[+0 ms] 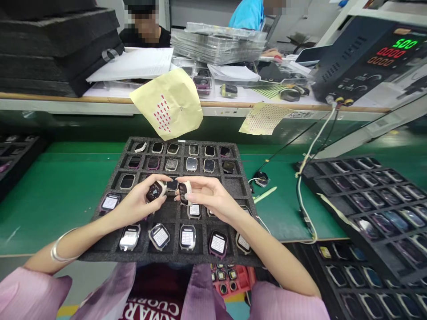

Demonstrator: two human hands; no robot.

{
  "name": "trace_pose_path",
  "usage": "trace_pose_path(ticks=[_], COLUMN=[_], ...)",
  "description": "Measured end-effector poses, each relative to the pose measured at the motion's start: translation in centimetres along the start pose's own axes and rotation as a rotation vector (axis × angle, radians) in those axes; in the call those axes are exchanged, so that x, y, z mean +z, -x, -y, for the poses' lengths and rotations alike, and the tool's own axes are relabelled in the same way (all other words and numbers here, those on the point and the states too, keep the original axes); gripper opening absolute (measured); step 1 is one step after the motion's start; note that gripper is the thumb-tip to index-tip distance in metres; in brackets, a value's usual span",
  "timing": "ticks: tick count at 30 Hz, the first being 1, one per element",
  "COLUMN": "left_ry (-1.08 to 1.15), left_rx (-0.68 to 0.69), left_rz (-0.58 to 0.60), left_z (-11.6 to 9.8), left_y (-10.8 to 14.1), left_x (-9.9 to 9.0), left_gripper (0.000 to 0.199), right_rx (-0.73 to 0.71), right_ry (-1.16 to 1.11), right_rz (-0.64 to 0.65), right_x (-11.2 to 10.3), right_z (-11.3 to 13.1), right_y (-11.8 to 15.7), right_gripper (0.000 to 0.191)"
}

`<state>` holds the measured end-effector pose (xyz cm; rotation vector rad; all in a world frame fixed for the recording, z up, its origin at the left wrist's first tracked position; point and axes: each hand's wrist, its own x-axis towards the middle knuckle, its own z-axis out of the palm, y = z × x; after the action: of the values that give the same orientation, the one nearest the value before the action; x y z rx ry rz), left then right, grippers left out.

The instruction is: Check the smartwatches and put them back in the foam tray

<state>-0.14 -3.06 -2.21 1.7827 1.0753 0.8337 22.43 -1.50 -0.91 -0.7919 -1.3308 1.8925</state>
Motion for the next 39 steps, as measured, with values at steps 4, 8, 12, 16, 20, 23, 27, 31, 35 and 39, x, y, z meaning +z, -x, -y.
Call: trace_pose_path(ticks=[4,8,12,16,20,23,27,31,35,39], left_ry=[0.003,-0.004,-0.017,-0.029,-0.039,-0.024,0.055,0.166,0.364,0.691], left_rx=[-0.004,-0.023,-0.043,-0.007,0.009,-0.011,-0.062,-0.115,-0.194,-0.286], left_rz=[-0.008,0.006,0.026,-0.003,-0.006,0.011,0.043,0.062,0.082,0.067], left_z=[0.08,0.13,0.05,0.09,0.14,0.02,-0.18,-0.06,0.30,0.56], left_y=[-0.09,-0.04,0.05,-0.02,-0.07,0.01,0.15,0.11,-0.18,-0.58], left_x=[0.05,0.07,-0.03,-0.14,-0.22,-0.29,-0.38,-0.34,-0.17,-0.07], left_gripper=[0.035,0.031,0.030,0.031,0.031,0.031,0.032,0.030,0.047,0.039], right_rx=[-0.001,0.015,0.009,0.016,0.017,0.012,-0.006,0.022,0.093,0.166], right_ry=[-0.004,0.023,0.030,0.045,0.052,0.065,0.055,0.031,-0.089,-0.202], right_rz=[-0.009,-0.025,-0.022,-0.030,-0.029,-0.031,-0.008,0.019,0.000,-0.044], right_x=[-0.07,0.04,0.06,-0.08,-0.11,-0.07,0.05,0.31,0.43,0.21], right_z=[-0.13,-0.12,-0.04,-0.07,-0.11,-0.04,0.16,0.25,0.14,-0.17], right_y=[-0.10,-0.02,0.06,-0.01,-0.04,0.02,0.19,0.22,0.06,-0.02], right_gripper=[0.038,0.035,0.036,0.035,0.037,0.036,0.035,0.034,0.038,0.043])
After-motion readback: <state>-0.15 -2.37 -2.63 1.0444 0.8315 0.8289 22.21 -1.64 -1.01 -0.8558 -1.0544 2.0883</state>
